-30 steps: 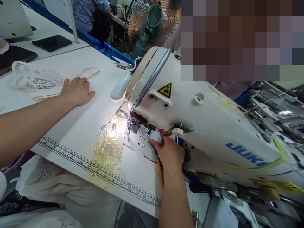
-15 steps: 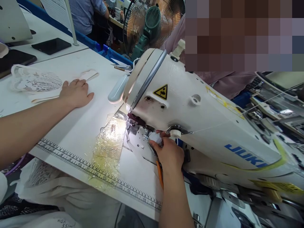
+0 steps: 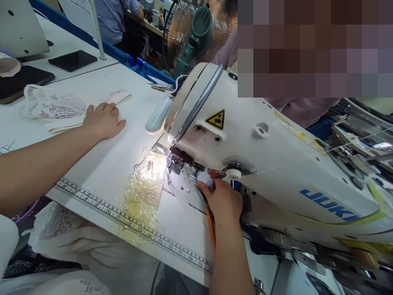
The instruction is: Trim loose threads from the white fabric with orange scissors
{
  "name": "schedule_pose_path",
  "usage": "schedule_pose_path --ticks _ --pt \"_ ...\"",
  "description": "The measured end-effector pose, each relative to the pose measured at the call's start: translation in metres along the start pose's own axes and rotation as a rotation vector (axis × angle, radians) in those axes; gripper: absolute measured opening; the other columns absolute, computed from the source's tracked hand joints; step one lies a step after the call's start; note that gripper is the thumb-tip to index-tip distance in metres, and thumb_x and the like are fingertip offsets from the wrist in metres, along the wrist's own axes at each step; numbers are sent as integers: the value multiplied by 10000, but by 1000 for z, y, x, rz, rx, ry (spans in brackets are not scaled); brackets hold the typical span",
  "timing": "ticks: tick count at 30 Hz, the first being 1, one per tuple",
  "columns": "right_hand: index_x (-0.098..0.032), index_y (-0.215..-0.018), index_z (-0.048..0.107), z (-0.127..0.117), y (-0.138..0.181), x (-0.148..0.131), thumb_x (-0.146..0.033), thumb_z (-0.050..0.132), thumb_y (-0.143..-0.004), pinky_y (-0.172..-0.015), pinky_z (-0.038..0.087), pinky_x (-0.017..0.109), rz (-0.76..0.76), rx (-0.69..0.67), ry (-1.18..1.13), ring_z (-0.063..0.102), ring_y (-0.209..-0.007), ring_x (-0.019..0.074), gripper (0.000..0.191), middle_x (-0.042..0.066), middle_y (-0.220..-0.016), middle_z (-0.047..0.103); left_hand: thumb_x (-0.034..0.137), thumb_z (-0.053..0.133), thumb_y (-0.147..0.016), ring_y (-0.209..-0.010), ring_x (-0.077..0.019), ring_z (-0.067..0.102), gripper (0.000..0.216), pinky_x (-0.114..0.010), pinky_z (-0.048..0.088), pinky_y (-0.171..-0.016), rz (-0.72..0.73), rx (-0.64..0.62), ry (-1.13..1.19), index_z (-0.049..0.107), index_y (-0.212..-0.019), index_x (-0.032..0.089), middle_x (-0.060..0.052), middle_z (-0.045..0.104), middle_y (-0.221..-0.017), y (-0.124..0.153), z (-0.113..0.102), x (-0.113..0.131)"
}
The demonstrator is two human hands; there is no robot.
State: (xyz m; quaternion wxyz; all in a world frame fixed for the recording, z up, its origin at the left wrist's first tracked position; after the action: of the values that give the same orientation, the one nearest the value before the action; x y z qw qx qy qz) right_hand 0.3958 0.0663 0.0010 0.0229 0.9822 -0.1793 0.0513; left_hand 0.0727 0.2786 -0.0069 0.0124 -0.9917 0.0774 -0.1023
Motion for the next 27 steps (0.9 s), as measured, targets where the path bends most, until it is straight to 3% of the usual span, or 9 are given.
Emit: schedule_pose_path --ticks 8,15,27 --pt "-131 -995 650 0 1 0 -550 416 -880 -615 379 321 7 -4 0 634 -788 261 494 126 -846 682 684 48 -701 -1357 -340 213 1010 -563 161 -1000 37 -10 -124 352 -1353 -26 -210 263 -1479 1 0 1" --pt "-133 -1034 648 2 0 1 -557 420 -876 -640 389 326 14 8 2 636 -800 260 507 124 -863 680 434 213 -870 -1342 -328 237 659 -568 218 -1038 30 4 -230 377 -1348 12 -183 287 -1477 2 0 3" --pt "-154 -1032 645 4 0 3 -561 455 -861 -631 386 314 23 24 -6 642 -804 243 481 98 -865 683 424 212 -887 -1344 -317 237 622 -558 224 -1043 23 -1 -254 397 -1337 35 -165 291 -1478 3 -1 4"
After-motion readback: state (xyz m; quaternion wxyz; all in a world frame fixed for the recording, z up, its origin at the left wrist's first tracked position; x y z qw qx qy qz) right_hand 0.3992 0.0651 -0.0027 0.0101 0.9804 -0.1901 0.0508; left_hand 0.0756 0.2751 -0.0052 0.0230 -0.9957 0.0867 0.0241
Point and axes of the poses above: each hand's wrist, its own y-axis away from the middle knuckle, its own z-axis out of the palm, x = y × z, the point moved 3 cm from there along -y, towards the middle knuckle
